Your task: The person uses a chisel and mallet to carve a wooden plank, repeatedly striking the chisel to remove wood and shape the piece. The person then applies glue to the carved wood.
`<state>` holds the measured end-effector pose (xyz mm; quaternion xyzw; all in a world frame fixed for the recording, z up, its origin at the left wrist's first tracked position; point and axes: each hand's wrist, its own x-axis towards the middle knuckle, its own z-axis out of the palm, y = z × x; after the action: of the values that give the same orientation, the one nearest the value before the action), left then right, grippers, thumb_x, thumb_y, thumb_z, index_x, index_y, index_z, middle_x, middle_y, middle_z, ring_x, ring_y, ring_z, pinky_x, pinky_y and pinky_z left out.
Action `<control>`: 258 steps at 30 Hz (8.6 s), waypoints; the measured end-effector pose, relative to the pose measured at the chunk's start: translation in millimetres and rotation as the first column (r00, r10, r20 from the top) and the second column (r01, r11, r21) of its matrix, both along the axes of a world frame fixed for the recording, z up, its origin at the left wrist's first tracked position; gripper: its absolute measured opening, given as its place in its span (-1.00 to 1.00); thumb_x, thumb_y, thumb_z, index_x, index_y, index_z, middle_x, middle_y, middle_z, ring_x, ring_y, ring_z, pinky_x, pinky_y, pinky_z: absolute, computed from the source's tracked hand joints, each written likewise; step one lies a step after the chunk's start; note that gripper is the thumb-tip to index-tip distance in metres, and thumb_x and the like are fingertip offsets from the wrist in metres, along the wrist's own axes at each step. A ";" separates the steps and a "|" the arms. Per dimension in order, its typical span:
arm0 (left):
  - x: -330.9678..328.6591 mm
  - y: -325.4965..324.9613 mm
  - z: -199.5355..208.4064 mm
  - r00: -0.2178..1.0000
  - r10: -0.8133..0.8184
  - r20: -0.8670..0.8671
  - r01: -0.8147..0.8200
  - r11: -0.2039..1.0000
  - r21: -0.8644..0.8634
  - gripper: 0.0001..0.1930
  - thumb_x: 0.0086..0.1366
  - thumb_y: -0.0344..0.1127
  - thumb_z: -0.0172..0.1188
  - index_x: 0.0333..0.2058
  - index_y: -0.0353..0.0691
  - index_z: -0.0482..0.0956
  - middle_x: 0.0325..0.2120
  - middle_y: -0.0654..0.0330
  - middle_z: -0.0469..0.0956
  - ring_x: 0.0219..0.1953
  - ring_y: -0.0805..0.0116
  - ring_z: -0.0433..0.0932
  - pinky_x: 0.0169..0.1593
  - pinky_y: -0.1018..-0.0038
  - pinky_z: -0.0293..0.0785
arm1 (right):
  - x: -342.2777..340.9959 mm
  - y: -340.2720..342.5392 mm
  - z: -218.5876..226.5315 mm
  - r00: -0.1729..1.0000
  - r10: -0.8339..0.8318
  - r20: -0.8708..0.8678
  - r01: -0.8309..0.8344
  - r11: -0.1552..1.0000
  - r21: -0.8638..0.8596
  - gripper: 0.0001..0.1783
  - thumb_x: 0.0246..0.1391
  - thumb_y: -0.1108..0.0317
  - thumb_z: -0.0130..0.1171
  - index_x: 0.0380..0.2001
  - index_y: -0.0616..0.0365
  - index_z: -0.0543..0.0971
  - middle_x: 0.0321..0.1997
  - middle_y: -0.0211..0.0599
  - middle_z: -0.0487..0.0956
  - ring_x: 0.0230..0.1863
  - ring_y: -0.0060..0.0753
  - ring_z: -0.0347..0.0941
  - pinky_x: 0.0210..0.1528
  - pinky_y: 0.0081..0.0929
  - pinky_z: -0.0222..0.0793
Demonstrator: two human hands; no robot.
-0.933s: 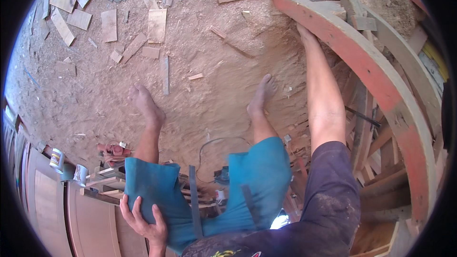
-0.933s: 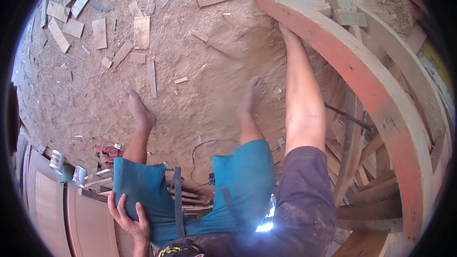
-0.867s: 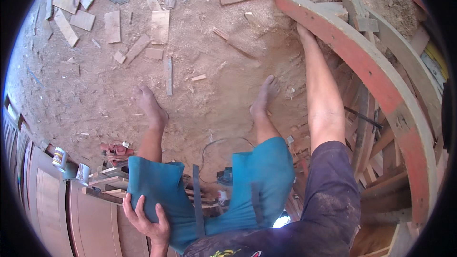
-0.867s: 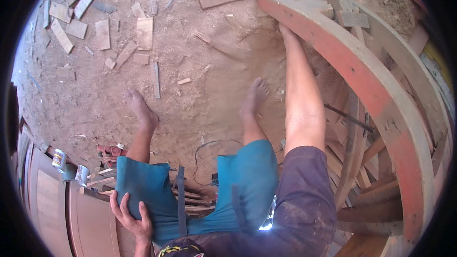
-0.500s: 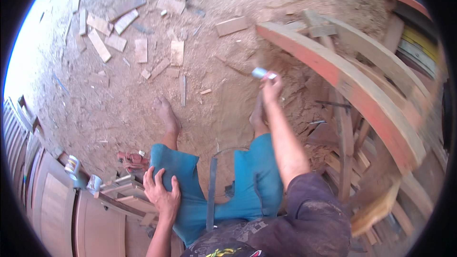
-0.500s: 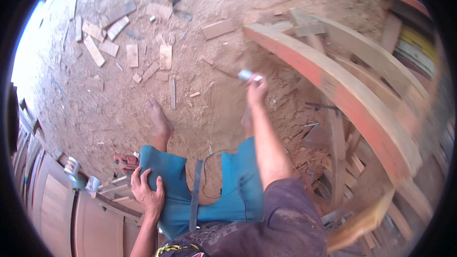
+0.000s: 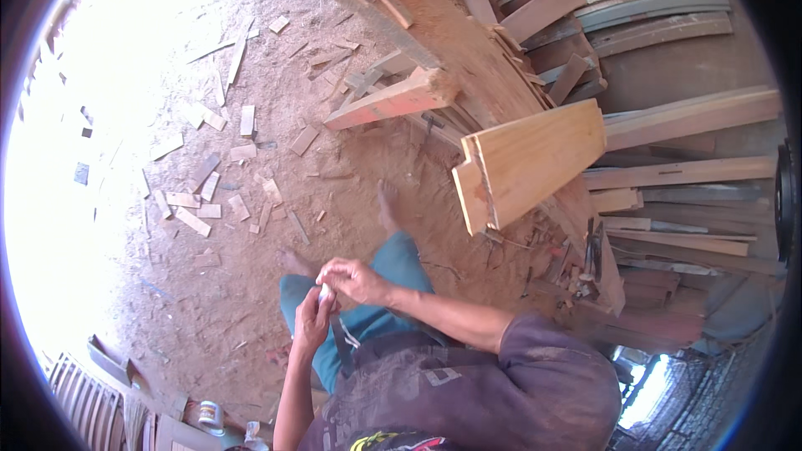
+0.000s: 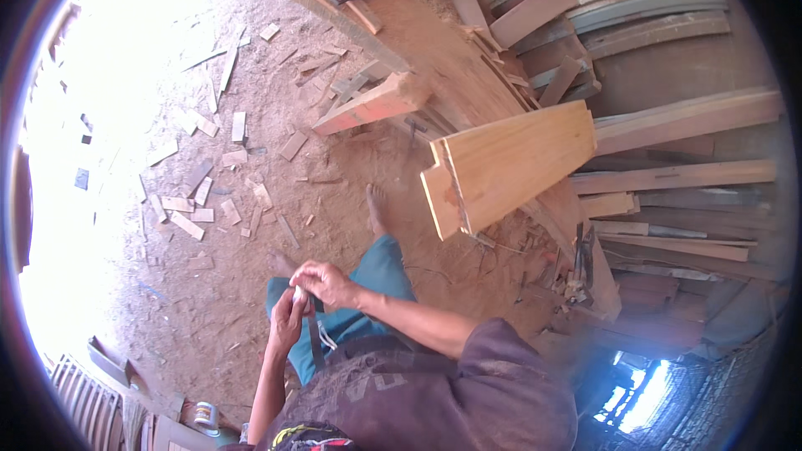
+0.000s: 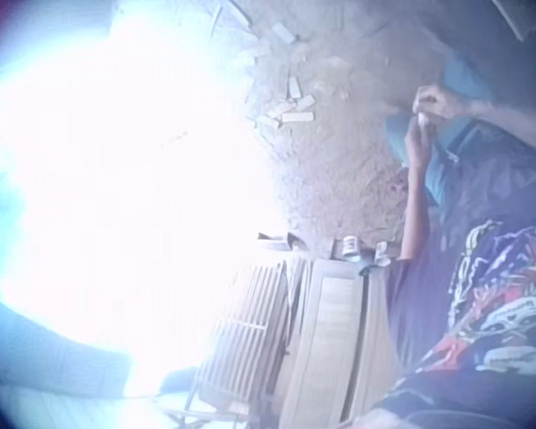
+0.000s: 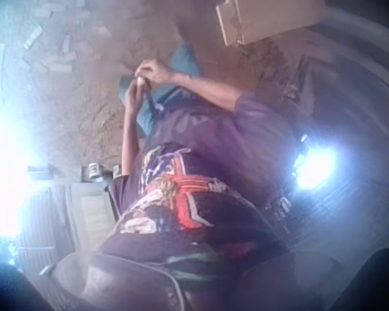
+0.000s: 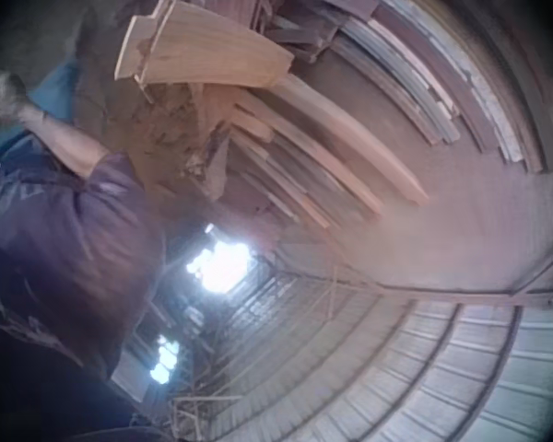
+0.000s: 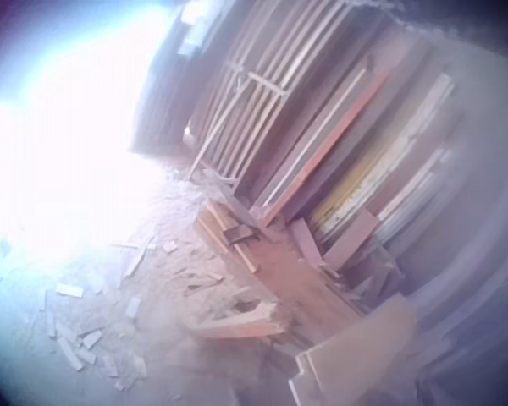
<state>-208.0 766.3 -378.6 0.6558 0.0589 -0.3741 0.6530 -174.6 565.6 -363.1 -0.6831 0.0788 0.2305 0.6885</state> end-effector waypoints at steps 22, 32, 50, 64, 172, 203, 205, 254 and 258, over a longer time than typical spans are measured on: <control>118.4 -312.6 190.7 0.840 0.478 0.255 -0.441 0.877 -0.190 -0.71 0.64 -0.18 0.02 0.02 -0.31 0.52 -0.45 0.34 0.48 -0.42 0.59 0.45 -0.34 0.54 0.44 | 156.3 -256.6 187.0 0.995 -0.093 0.047 0.079 0.966 0.248 -0.60 0.55 0.09 0.01 0.05 0.19 0.62 -0.11 -0.31 0.69 -0.13 -0.55 0.55 -0.05 -0.44 0.51; 136.8 -367.5 208.8 0.794 0.534 0.290 -0.540 0.839 -0.064 -0.70 0.61 -0.24 0.08 0.15 -0.28 0.50 -0.48 0.31 0.51 -0.48 0.59 0.48 -0.39 0.52 0.44 | 161.6 -284.9 215.8 0.995 -0.050 0.091 0.036 0.987 0.154 -0.72 0.51 0.27 0.06 -0.12 0.26 0.64 -0.14 -0.24 0.73 -0.17 -0.58 0.60 -0.16 -0.56 0.54; 144.2 -344.8 179.6 0.737 0.637 0.226 -0.599 0.771 -0.217 -0.66 0.51 -0.22 0.29 0.13 -0.26 0.61 -0.21 0.33 0.69 -0.17 0.61 0.60 -0.09 0.53 0.55 | 261.8 -412.1 64.5 0.719 0.335 0.609 0.261 0.682 -0.684 -0.82 0.13 0.30 0.45 -0.17 -0.09 0.77 -0.28 -0.28 0.61 -0.21 -0.18 0.59 -0.12 -0.26 0.53; 113.5 -321.3 179.9 0.654 0.734 0.186 -0.717 0.679 -0.157 -0.63 0.51 -0.17 0.28 0.15 -0.25 0.59 -0.11 0.17 0.76 -0.07 0.46 0.70 -0.06 0.48 0.61 | 257.0 -421.0 88.6 0.868 0.225 0.442 0.155 0.722 -0.674 -0.24 0.10 0.36 0.47 0.36 0.17 0.43 0.03 -0.14 0.59 -0.16 -0.36 0.65 -0.07 -0.35 0.61; 26.3 -438.7 103.2 0.107 0.972 -0.209 -0.993 0.113 0.016 -0.41 0.64 0.12 -0.12 0.00 -0.36 0.64 -0.21 0.00 0.71 -0.23 0.17 0.76 -0.33 0.30 0.80 | 108.0 -323.2 151.6 0.465 0.777 0.424 -0.490 0.625 -0.608 -0.71 0.05 0.39 0.53 -0.24 0.29 0.65 -0.31 -0.16 0.65 -0.32 -0.28 0.64 -0.27 -0.35 0.55; 16.6 -413.8 100.9 0.260 0.932 -0.254 -0.960 0.277 0.034 -0.37 0.62 0.15 -0.05 -0.14 -0.47 0.57 -0.27 -0.04 0.66 -0.29 0.20 0.72 -0.20 0.29 0.74 | 113.8 -338.7 147.3 0.491 0.761 0.425 -0.539 0.648 -0.538 -0.73 0.01 0.38 0.54 -0.27 0.23 0.65 -0.32 -0.16 0.63 -0.34 -0.18 0.62 -0.29 -0.27 0.53; 17.4 -413.4 102.3 0.260 0.933 -0.250 -0.960 0.278 0.038 -0.37 0.62 0.15 -0.05 -0.15 -0.48 0.58 -0.27 -0.04 0.66 -0.29 0.19 0.72 -0.22 0.28 0.74 | 113.8 -338.0 147.1 0.501 0.757 0.419 -0.546 0.653 -0.525 -0.72 0.00 0.35 0.54 -0.29 0.22 0.64 -0.33 -0.13 0.61 -0.35 -0.09 0.61 -0.28 -0.20 0.52; 9.5 -335.2 103.8 0.575 0.811 -0.109 -0.775 0.582 0.244 -0.59 0.39 0.08 0.32 -0.36 -0.20 0.70 -0.51 0.36 0.59 -0.42 0.57 0.60 -0.27 0.48 0.46 | 102.5 -345.5 110.6 0.873 0.414 0.257 -0.357 0.903 -0.239 -0.76 0.13 0.38 0.51 -0.20 0.21 0.67 -0.31 -0.37 0.70 -0.33 -0.62 0.59 -0.29 -0.55 0.53; 11.8 -330.9 105.2 0.633 0.769 -0.089 -0.713 0.624 0.321 -0.52 0.38 0.17 0.33 -0.37 -0.20 0.72 -0.53 0.34 0.59 -0.43 0.58 0.57 -0.27 0.50 0.46 | 100.7 -343.1 105.3 0.859 0.403 0.316 -0.336 0.909 -0.246 -0.75 0.12 0.37 0.52 -0.20 0.21 0.67 -0.31 -0.33 0.71 -0.34 -0.57 0.62 -0.29 -0.51 0.55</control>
<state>-196.2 435.3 -273.3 0.6054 0.4441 -0.1284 0.6480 -74.0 222.5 -257.8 -0.7760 -0.1608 0.2214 0.5683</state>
